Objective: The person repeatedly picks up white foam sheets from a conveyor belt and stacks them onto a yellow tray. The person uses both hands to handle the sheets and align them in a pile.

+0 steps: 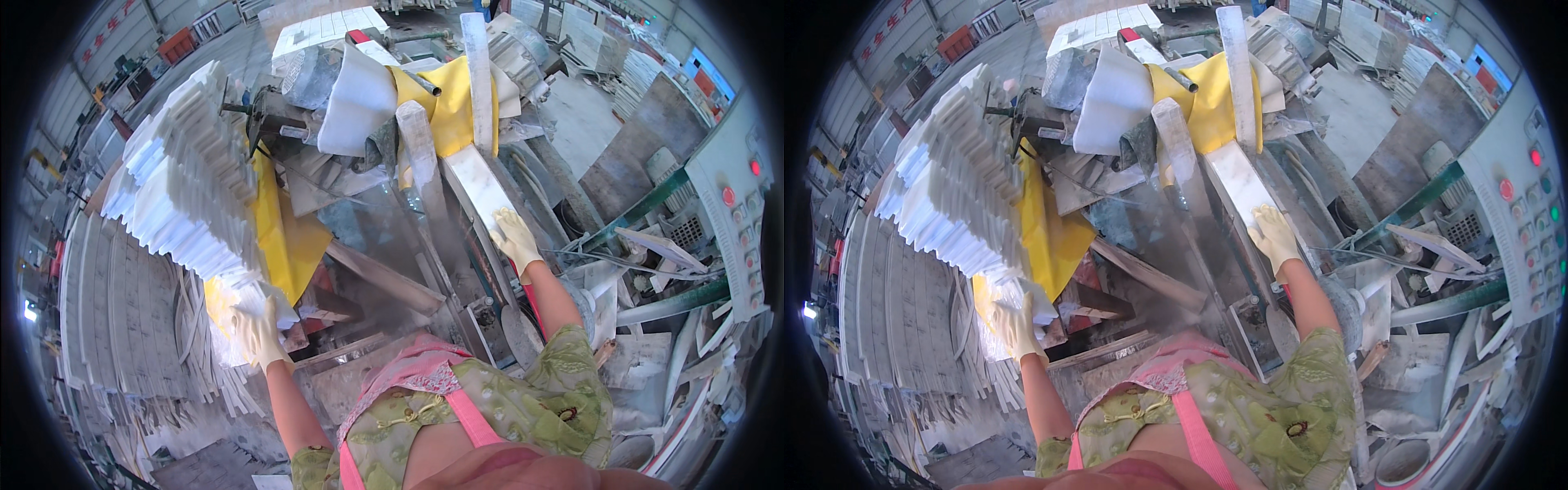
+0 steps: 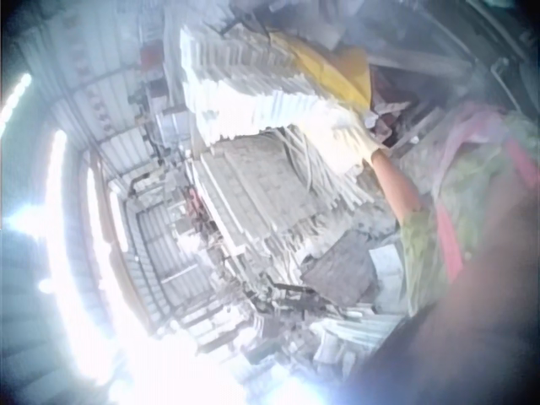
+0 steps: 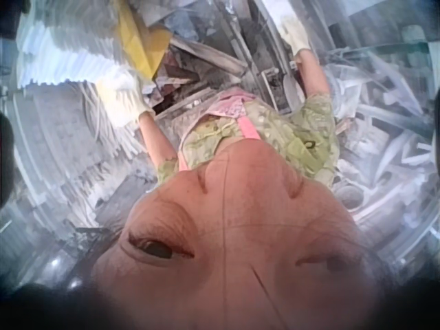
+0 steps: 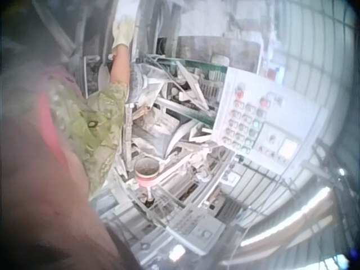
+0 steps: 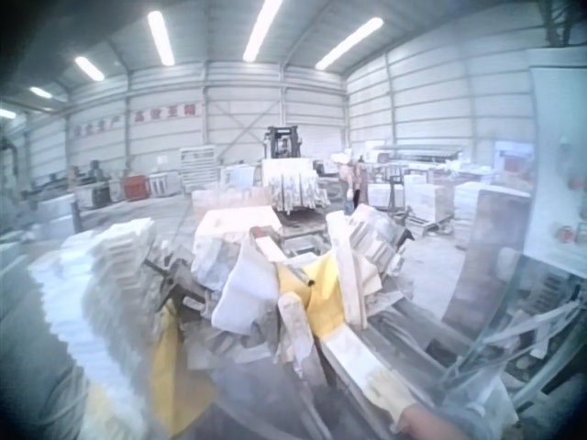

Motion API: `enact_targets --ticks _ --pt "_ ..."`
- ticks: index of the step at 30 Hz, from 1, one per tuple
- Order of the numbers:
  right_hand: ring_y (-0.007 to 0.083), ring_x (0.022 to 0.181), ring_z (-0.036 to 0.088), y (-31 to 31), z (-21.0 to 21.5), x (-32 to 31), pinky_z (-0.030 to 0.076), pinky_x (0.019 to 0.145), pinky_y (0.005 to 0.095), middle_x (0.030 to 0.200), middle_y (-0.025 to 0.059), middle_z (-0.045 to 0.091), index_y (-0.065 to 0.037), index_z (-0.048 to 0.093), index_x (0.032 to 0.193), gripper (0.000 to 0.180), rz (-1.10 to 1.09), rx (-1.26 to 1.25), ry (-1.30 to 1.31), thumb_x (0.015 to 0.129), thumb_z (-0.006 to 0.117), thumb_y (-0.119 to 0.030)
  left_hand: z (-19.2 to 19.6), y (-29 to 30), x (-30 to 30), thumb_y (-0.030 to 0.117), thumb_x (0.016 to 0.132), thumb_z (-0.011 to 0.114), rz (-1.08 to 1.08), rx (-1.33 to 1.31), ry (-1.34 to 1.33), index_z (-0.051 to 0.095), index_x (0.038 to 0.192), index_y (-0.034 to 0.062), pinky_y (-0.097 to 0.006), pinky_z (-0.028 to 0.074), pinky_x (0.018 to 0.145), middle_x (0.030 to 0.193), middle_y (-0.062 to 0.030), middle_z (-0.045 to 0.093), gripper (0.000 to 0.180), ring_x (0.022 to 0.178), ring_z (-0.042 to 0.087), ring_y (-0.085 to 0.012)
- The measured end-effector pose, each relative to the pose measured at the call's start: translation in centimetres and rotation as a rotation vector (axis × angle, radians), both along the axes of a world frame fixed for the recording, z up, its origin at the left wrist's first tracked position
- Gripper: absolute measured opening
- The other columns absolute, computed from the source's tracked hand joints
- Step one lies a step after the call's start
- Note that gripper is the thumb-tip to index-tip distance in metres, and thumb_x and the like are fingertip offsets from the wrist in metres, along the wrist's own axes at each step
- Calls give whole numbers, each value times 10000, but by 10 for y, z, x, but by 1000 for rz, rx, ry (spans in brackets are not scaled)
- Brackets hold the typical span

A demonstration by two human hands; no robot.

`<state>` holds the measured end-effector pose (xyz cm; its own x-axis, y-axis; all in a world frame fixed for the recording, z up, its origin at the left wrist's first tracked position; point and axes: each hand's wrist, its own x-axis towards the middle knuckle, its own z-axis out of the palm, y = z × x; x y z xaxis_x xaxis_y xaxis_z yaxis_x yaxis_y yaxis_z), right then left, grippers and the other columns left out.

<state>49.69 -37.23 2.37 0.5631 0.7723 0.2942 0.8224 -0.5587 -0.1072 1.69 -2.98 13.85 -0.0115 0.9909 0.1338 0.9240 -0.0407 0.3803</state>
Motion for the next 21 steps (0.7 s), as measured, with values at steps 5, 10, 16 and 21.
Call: enact_targets --ticks 5,10,16,21 --pt "309 1365 467 -6 2 -4 343 1159 402 1389 159 576 -48 588 1331 477 10 85 66 935 610 -313 -5 4 -4 589 743 715 -3 -28 5 377 1491 -69 -443 398 1086 1411 -300 517 1052 1299 505 -407" --pt "348 1323 511 -11 -2 3 356 1154 423 1405 178 573 -79 601 1339 477 -33 172 212 942 612 -342 -35 19 -19 609 761 698 -62 6 -22 365 1490 -88 -439 397 1085 1401 -296 525 1062 1302 504 -392" --pt "422 1163 607 -19 61 86 469 987 466 1247 222 657 -211 575 1398 451 -270 642 315 964 584 -333 -43 25 -22 587 773 718 -175 126 -96 389 1453 -130 -442 391 1087 1380 -299 539 1042 1295 502 -403" --pt "403 1108 639 -19 149 134 489 946 461 1213 242 665 -215 457 1491 536 -394 750 444 962 541 -249 -33 19 -17 558 763 748 -142 117 -197 440 1415 -124 -436 395 1080 1324 -301 572 993 1250 522 -417"
